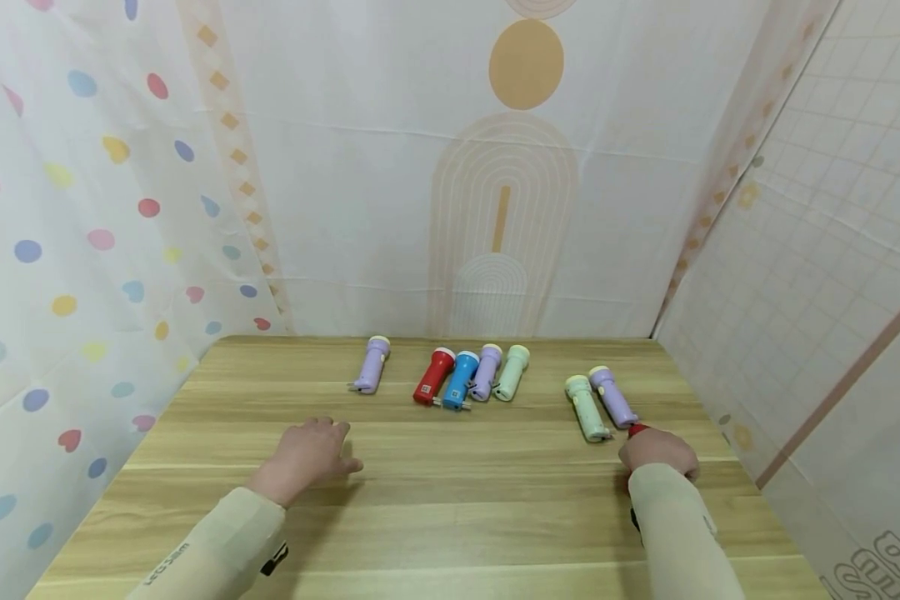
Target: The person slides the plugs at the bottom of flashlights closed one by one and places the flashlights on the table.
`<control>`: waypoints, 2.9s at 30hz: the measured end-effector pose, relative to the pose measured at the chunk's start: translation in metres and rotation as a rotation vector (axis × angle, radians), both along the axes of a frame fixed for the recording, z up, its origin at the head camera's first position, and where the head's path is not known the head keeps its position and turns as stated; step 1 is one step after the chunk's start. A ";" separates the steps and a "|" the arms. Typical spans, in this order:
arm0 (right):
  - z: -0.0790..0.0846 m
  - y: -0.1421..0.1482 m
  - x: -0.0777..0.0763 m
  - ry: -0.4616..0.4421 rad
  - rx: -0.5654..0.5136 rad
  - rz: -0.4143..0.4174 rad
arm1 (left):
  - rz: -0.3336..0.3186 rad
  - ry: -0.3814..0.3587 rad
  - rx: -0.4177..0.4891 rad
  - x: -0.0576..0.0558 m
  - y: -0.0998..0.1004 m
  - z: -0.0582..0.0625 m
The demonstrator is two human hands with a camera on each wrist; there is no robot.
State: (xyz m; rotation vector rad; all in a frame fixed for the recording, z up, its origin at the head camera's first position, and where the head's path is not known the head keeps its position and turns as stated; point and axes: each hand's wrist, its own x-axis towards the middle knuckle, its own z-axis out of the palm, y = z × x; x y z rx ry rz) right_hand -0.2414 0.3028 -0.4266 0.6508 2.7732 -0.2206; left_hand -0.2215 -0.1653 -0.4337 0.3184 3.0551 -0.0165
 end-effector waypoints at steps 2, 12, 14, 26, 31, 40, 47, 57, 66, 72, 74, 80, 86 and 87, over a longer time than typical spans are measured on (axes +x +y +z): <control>-0.001 -0.001 0.001 0.010 0.017 0.012 | 0.004 -0.007 0.001 0.000 0.000 0.001; -0.016 -0.004 0.010 0.094 0.056 0.042 | 0.007 -0.026 0.003 0.002 -0.002 0.001; -0.016 -0.004 0.012 0.100 0.048 0.041 | 0.003 -0.019 0.005 0.002 -0.002 0.001; -0.019 -0.002 0.014 0.123 0.024 0.028 | 0.005 -0.014 0.006 0.002 -0.002 0.001; -0.018 0.001 0.014 0.130 0.025 0.042 | 0.003 -0.020 0.004 0.002 -0.001 0.001; -0.010 0.006 0.013 0.180 0.039 0.095 | 0.009 -0.022 0.012 0.002 -0.001 0.001; -0.005 0.005 0.014 0.213 0.028 0.116 | 0.005 0.001 0.001 0.003 -0.002 0.001; 0.000 0.007 0.011 0.273 0.048 0.155 | -0.001 -0.007 -0.008 0.001 -0.002 0.002; 0.000 -0.009 0.007 0.359 0.019 0.163 | 0.003 -0.014 0.021 0.005 -0.003 -0.002; 0.001 -0.026 0.000 0.457 0.027 0.195 | -0.023 0.012 0.040 0.005 -0.002 -0.005; 0.001 -0.032 -0.002 0.475 0.017 0.213 | -0.022 0.013 0.033 0.005 -0.001 -0.005; 0.003 -0.057 -0.007 0.487 -0.056 0.248 | -0.006 0.011 0.019 0.007 -0.002 -0.003; 0.004 -0.084 -0.012 0.518 -0.206 0.226 | -0.010 0.013 0.029 0.010 -0.004 -0.002; 0.003 -0.088 -0.012 0.510 -0.243 0.224 | -0.011 0.014 0.031 0.011 -0.004 -0.003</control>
